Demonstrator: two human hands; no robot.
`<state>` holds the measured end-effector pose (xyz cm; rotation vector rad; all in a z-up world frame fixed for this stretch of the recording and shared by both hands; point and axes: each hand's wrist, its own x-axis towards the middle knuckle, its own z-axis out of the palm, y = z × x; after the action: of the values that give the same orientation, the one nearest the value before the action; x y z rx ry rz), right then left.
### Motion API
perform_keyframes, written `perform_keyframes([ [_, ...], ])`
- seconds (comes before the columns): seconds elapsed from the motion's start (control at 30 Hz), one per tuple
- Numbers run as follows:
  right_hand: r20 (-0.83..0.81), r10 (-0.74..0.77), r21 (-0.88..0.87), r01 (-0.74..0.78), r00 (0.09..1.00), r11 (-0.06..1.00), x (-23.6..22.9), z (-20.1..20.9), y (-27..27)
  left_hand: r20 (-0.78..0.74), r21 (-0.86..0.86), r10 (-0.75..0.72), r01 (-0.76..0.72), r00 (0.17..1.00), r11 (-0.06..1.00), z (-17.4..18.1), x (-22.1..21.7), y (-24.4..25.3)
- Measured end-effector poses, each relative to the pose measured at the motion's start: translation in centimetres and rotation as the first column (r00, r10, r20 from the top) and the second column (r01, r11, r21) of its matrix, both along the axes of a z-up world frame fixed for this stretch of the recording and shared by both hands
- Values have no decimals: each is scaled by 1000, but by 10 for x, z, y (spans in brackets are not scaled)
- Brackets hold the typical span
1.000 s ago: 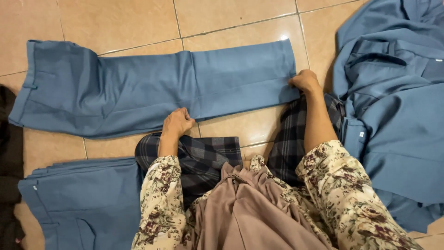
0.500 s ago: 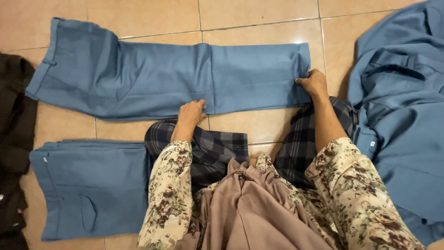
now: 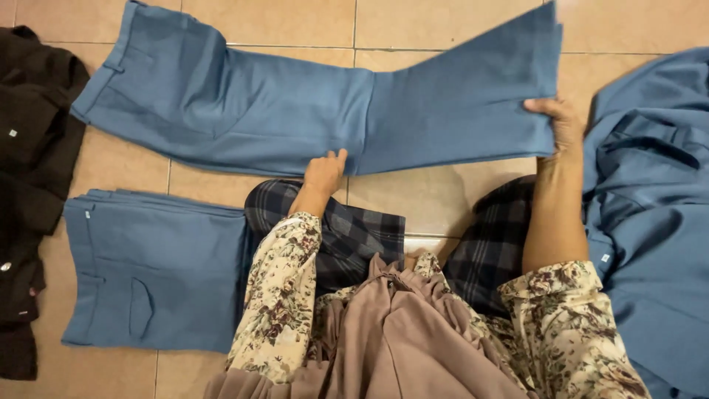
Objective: Folding blue trousers into neat rectangular stacks on the floor.
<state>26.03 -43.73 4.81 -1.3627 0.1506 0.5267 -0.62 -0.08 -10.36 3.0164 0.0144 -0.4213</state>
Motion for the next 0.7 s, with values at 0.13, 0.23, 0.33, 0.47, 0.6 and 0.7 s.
perform_keyframes([
  [0.13,2,-98,16,98,995,995,-22,57,24,300,167,-5,-47,954,985,24,-1,-10],
  [0.23,-152,-152,-3,153,977,988,-8,-6,-14,252,170,-7,-37,968,985,36,0,-13],
  [0.33,-233,-117,78,139,965,987,-11,-22,-26,119,175,-28,6,992,985,56,2,-18],
  [0.47,-147,-205,16,210,968,978,-22,26,-16,-84,60,-15,20,996,998,97,11,-37],
  [0.6,-25,-225,-41,224,974,974,-44,87,-5,52,-149,40,-32,998,988,95,28,-89],
  [0.7,66,-138,-25,140,988,990,-56,122,-10,112,-220,64,-38,992,975,79,47,-140],
])
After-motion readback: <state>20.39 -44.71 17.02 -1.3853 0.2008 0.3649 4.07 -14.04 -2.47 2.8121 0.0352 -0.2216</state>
